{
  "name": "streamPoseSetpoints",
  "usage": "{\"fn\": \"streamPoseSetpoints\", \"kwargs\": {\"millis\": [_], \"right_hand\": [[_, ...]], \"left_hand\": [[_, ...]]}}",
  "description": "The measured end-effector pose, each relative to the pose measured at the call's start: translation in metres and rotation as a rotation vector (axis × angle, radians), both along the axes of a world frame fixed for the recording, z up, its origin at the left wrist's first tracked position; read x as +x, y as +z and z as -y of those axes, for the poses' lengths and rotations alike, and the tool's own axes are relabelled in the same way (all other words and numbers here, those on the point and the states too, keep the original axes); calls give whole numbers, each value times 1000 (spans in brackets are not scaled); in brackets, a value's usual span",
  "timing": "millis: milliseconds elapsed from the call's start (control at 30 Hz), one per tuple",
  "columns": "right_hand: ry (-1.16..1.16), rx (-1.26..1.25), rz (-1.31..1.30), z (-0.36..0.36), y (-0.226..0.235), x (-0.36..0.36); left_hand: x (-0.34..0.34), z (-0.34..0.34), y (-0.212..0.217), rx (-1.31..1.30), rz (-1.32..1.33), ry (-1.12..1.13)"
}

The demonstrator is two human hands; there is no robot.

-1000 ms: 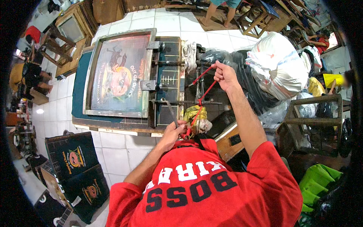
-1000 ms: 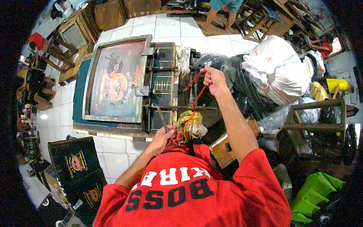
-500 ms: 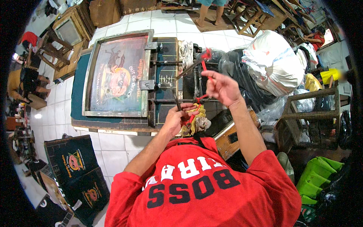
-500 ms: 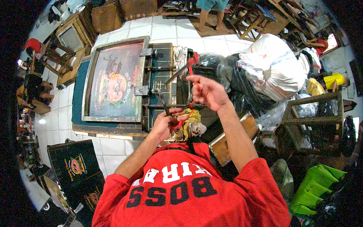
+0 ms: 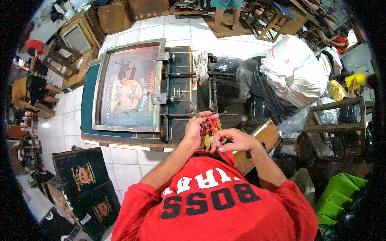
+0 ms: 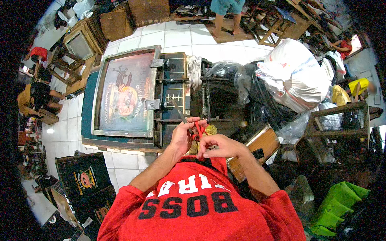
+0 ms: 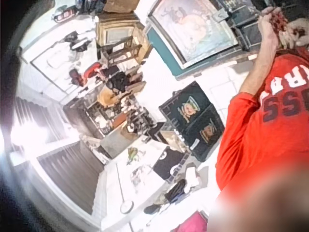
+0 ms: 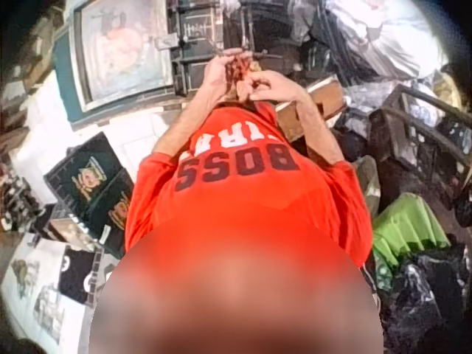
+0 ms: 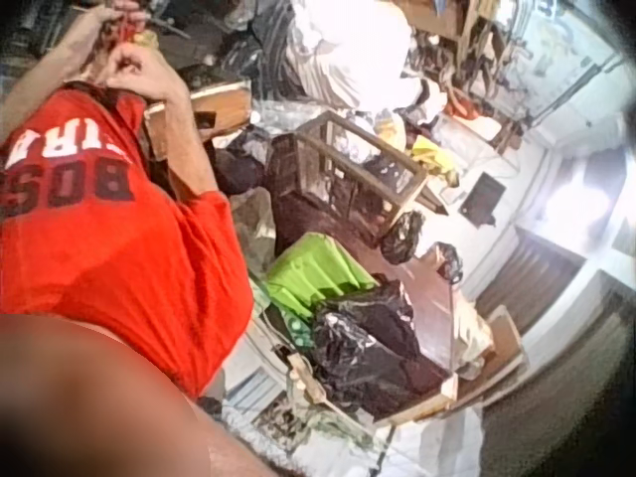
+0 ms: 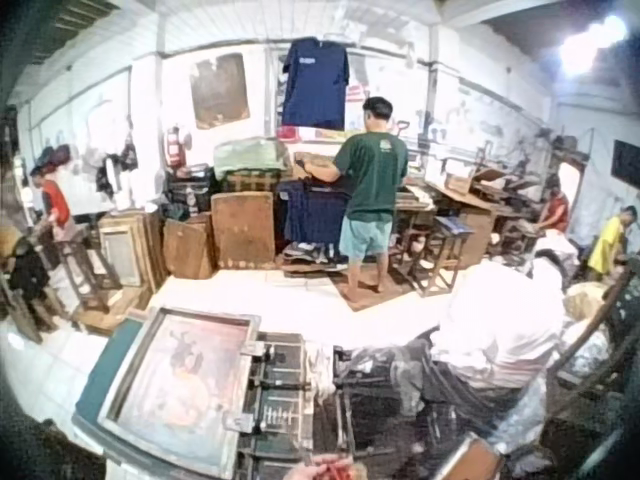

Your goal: The person assembles a framed screen by securing a red strap around its frame, then repeatedly lifts and repositions the screen on a table. The person uses both hands to manipulate the strap and the screen, and a yellow cloth is briefly used to wipe the surface.

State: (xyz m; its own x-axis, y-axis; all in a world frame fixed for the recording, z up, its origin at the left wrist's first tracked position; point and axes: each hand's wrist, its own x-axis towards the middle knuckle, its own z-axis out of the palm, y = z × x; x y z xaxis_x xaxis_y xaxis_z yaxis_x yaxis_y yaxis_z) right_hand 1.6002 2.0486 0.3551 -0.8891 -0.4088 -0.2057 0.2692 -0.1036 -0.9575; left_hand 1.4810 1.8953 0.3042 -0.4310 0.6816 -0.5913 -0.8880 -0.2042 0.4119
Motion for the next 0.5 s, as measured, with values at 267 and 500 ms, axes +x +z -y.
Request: {"fn": "streamPoseSetpoints", "kwargs": {"millis": [267, 500], "right_hand": [[-810, -396, 770, 6, -61, -7], [-350, -163, 621, 13, -65, -37]], "left_hand": [[10, 11, -1, -158, -466, -281], [28, 42, 9, 21, -988, -695]]}}
